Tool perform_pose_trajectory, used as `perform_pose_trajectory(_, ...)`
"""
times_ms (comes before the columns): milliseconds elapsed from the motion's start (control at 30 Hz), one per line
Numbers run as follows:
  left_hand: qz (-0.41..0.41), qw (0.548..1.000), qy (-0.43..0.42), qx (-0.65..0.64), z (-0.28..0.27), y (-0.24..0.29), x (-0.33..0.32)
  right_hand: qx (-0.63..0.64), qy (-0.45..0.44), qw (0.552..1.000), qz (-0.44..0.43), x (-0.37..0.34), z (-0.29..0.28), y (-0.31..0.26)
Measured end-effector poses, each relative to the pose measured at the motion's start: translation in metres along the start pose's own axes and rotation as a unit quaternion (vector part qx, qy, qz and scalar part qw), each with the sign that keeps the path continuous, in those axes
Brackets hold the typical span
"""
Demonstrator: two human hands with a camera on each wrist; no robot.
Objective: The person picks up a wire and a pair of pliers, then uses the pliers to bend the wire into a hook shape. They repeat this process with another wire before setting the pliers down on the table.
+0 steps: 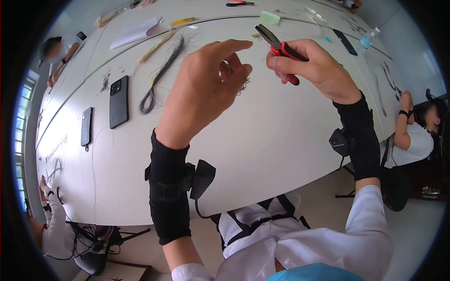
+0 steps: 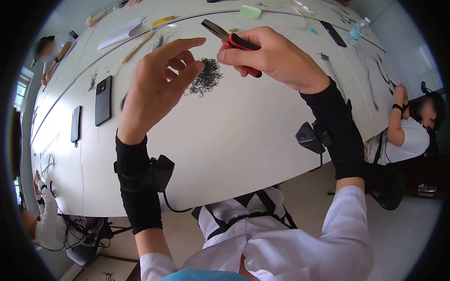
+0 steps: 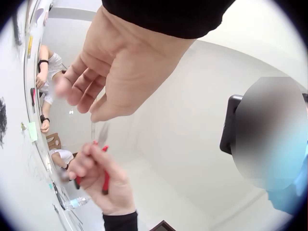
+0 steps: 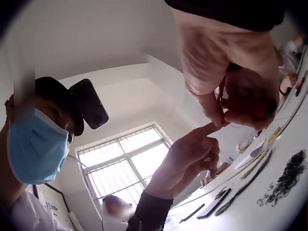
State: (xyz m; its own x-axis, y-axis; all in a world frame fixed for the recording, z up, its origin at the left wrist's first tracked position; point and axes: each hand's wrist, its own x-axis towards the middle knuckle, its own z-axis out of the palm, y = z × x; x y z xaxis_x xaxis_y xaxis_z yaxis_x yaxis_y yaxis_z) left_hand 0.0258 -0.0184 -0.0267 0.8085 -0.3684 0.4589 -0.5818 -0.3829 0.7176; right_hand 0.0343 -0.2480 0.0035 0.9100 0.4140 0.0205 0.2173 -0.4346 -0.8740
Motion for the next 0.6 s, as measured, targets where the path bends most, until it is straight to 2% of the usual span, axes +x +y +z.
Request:
perform_pose_trajectory(67,-0.001,0.999,-0.032,-0.026,0.007,0.003,0.001,0.017,-0.023,1.000,-0.003,-0.009,0.008,-0.019)
perform_pose_trajectory(100,-0.009,0.998,-0.048,-0.045,0.007,0.004,0.000,0.026,-0.005,0.999,-0.019,-0.011,0.007,-0.021)
perform_pose_trajectory(200,-0.052,0.993,-0.023,-0.100,-0.007,0.017,-0.006,0.085,0.051,0.992,-0.081,-0.019,-0.002,-0.016)
perform_pose_trajectory(300,-0.024,0.998,0.057,-0.020,-0.030,0.002,-0.023,0.202,0.105,0.969,-0.098,-0.027,-0.040,-0.008)
perform_pose_trajectory(367,-0.133,0.982,0.090,0.097,-0.054,-0.006,-0.039,0.215,0.152,0.958,-0.114,-0.035,-0.072,0.007)
perform_pose_trajectory(400,-0.199,0.971,0.122,0.057,-0.061,-0.010,-0.046,0.216,0.171,0.955,-0.110,-0.040,-0.081,0.013)
perform_pose_trajectory(433,-0.220,0.967,0.123,-0.044,-0.072,-0.020,-0.056,0.198,0.189,0.957,-0.101,-0.045,-0.084,0.018)
perform_pose_trajectory(500,-0.220,0.947,0.196,-0.126,-0.079,-0.032,-0.072,0.162,0.224,0.958,-0.082,-0.055,-0.081,0.025)
perform_pose_trajectory(533,-0.209,0.932,0.217,-0.203,-0.079,-0.038,-0.076,0.141,0.173,0.973,-0.062,-0.061,-0.078,0.028)
perform_pose_trajectory(600,-0.181,0.882,0.257,-0.353,-0.080,-0.051,-0.082,0.093,0.126,0.987,-0.016,-0.070,-0.068,0.034)
